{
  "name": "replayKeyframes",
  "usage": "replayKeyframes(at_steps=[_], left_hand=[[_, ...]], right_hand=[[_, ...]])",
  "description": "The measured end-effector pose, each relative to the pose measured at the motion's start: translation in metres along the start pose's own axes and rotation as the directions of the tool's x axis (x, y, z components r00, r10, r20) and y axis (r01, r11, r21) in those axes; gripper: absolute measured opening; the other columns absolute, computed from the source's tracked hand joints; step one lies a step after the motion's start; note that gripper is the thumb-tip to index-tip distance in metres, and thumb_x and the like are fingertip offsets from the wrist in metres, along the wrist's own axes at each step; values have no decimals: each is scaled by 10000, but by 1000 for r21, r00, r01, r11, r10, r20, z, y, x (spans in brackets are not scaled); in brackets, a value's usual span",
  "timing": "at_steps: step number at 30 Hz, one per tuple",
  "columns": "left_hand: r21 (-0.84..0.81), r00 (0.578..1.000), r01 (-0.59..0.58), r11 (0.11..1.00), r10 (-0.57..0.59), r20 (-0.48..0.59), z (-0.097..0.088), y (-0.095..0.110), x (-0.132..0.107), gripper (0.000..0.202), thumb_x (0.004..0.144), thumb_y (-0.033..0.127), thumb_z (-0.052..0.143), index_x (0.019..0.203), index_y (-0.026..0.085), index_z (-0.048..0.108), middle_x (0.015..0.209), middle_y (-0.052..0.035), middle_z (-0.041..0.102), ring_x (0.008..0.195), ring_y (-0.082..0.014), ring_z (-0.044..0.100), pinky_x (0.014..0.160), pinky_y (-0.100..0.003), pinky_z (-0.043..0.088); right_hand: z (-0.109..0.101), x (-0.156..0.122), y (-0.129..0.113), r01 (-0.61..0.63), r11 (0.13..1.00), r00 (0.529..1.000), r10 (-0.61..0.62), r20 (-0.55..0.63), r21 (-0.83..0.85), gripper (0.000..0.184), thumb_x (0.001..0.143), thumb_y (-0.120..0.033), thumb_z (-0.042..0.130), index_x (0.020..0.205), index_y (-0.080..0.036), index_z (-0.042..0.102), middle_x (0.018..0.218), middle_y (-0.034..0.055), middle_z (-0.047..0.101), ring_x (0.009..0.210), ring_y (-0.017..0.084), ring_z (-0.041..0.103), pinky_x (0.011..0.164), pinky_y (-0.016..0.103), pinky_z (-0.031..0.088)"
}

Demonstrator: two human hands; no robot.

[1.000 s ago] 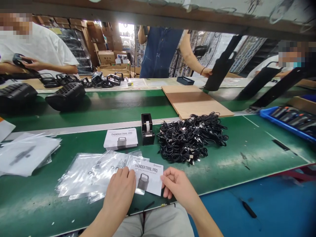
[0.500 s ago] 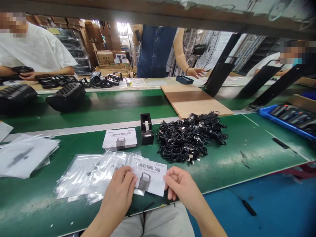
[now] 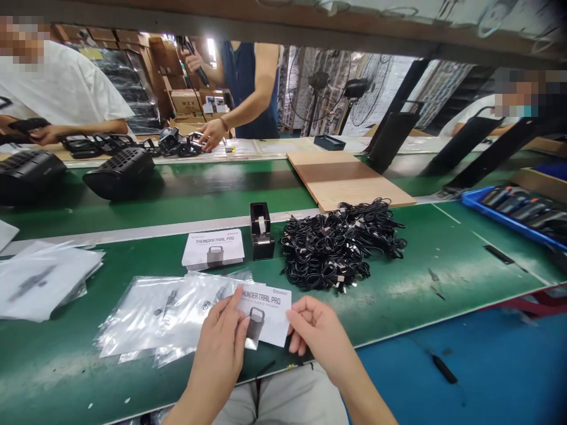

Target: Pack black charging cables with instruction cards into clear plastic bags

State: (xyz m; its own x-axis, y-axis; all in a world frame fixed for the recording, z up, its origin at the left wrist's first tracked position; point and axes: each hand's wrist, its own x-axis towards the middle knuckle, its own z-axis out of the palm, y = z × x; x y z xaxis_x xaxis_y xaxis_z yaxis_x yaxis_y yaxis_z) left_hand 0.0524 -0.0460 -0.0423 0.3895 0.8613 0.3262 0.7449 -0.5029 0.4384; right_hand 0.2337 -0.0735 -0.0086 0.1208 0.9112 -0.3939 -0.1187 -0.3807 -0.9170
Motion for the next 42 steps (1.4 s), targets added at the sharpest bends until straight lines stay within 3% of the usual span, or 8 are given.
replayKeyframes(at_steps=[3, 8, 23, 26, 29, 32, 35, 42], left_hand=[[-25, 998, 47, 999, -48, -39, 0, 1, -1, 379, 869, 240, 376, 1237, 155, 407, 1182, -128, 566, 1098, -260, 474, 855, -438, 458], [-32, 998, 62, 998, -62, 11, 3, 3, -5, 144, 856, 217, 399, 820, 199, 537, 1326, -75, 458, 1195, -255, 409, 894, -438, 438], [-226, 969, 200, 953, -226, -97, -11, 11, -13, 120, 847, 278, 410, 904, 213, 494, 1406, -100, 305, 1271, -285, 282, 984, -526, 306], [-523, 852, 372, 767, -506, -136, -31, 9, -23, 235, 774, 431, 511, 846, 207, 524, 1200, -116, 514, 1051, -272, 521, 905, -441, 413], [-701, 637, 671, 239, -671, 380, -51, 9, -31, 329, 671, 503, 617, 677, 175, 594, 831, -92, 681, 718, -217, 643, 700, -329, 534], [-559, 378, 778, -287, -496, 781, -63, 16, -31, 437, 689, 515, 599, 874, 123, 653, 923, -145, 700, 804, -239, 669, 717, -307, 551], [-586, 400, 665, -463, -442, 803, -63, 24, -25, 393, 707, 411, 638, 980, 127, 620, 1052, -140, 663, 979, -239, 619, 839, -284, 515], [-694, 392, 571, -438, -597, 699, -41, 32, -19, 53, 768, 104, 597, 795, 129, 636, 861, -54, 674, 854, -154, 658, 809, -232, 538]], right_hand=[[-6, 0, -3, 2, 1000, 999, -1, -39, 22, 264, 691, -398, 598, 662, -160, 488, 435, -41, 555, 352, 68, 490, 351, 155, 348], [-9, -1, 1, -73, 996, 995, 70, 66, 41, 265, 679, -378, 617, 638, -161, 470, 473, -26, 589, 356, 72, 503, 344, 157, 351], [-4, 6, 6, 24, 999, 1000, -25, 11, 46, 297, 696, -433, 616, 679, -153, 517, 441, -26, 567, 395, 76, 494, 406, 177, 379], [-9, 9, 5, -29, 994, 998, 24, 52, 103, 295, 676, -425, 635, 665, -156, 514, 446, -25, 571, 390, 75, 491, 396, 173, 356], [-8, 10, 2, -64, 987, 996, 53, 76, 146, 295, 652, -414, 654, 635, -163, 498, 432, -33, 559, 375, 72, 480, 386, 168, 333], [-6, 9, -4, -66, 989, 993, 52, 103, 134, 287, 651, -404, 656, 628, -164, 500, 415, -34, 554, 376, 73, 478, 385, 166, 332], [-6, 7, -8, -51, 995, 992, 41, 118, 80, 278, 660, -402, 651, 632, -162, 511, 415, -27, 566, 381, 77, 483, 385, 169, 341], [-3, -5, -13, -40, 999, 995, 41, 86, -6, 308, 657, -452, 644, 634, -176, 508, 406, -26, 558, 378, 93, 480, 388, 192, 362]])
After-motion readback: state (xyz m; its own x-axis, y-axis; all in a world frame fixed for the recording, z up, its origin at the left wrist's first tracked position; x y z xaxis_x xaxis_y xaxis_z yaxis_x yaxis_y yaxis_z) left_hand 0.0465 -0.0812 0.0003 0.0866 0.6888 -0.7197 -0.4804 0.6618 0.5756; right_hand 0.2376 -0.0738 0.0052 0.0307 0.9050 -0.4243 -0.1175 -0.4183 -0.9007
